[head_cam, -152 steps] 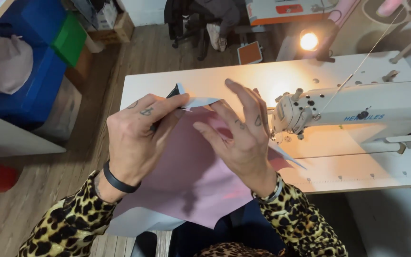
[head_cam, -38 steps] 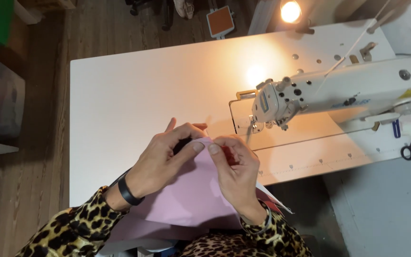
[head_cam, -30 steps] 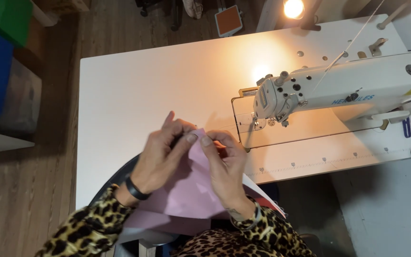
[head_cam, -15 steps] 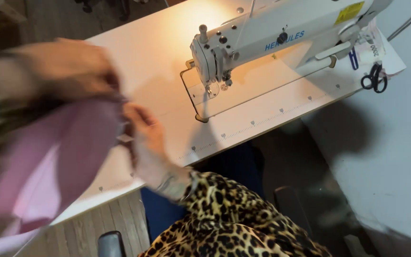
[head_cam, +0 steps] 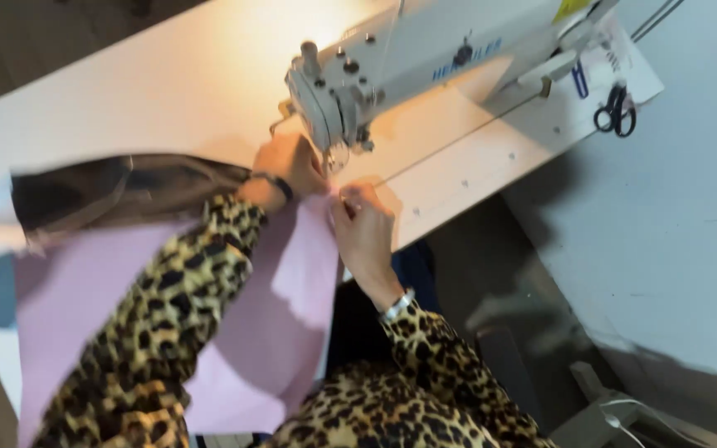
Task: Sewing pieces of pink and white synthetic leather material together using an industrial sewing machine.
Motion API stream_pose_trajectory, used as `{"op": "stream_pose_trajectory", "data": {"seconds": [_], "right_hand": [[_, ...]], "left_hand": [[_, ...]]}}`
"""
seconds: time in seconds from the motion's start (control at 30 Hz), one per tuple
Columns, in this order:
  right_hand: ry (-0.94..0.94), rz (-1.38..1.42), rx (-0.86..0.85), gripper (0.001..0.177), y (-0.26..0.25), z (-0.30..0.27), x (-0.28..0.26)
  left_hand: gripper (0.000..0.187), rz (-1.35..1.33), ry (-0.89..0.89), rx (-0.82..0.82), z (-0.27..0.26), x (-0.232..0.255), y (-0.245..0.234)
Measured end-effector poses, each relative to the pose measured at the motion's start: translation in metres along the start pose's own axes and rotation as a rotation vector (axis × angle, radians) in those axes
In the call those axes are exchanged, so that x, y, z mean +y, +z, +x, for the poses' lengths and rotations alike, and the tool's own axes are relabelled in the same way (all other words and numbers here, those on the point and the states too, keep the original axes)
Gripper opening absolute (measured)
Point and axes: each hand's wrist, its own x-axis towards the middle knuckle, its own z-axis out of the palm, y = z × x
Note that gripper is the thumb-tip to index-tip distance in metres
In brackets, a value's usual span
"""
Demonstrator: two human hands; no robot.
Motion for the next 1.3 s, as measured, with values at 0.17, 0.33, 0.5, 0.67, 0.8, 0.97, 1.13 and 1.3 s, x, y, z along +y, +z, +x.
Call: {"op": "stream_pose_trajectory", "data": {"seconds": [0.17, 0.33, 0.5, 0.67, 0.8, 0.97, 1.13, 1.3], "right_hand": [[-0.108, -0.213, -0.112, 0.013, -0.01, 0.001, -0.014], [-0.216, -0.325, -0.103, 0.017, -0.002, 0.002, 0.002], [-0.268, -0.24, -0.111, 0.016, -0.006, 0.012, 0.003], [-0.23, -0.331, -0.168, 0.025, -0.004, 0.027, 0.003], [-0.286, -0.635, -0.342, 0.028, -0.003, 0.048, -0.002], [-0.274, -0.491, -0.413, 0.011, -0.003, 0.053, 0.013], [-0.248, -0.482, -0.471, 0.016, -0.001, 0.064, 0.016], [-0.313, -0.331, -0.244, 0.02, 0.013, 0.07, 0.019]], "left_hand": [[0.01, -0.031, -0.079, 0.197, -0.013, 0.014, 0.004], [0.007, -0.059, -0.125, 0.322, -0.003, 0.007, 0.027], [0.014, -0.088, -0.141, 0.413, 0.008, -0.001, 0.025], [0.024, -0.149, -0.124, 0.212, 0.014, 0.003, 0.001], [0.02, -0.138, -0.118, 0.212, 0.018, 0.002, 0.003], [0.018, -0.207, -0.112, 0.251, 0.003, 0.009, -0.001], [0.016, -0.186, -0.213, 0.216, 0.019, 0.0, 0.003], [0.019, -0.198, -0.228, 0.264, 0.045, -0.017, -0.004]]}}
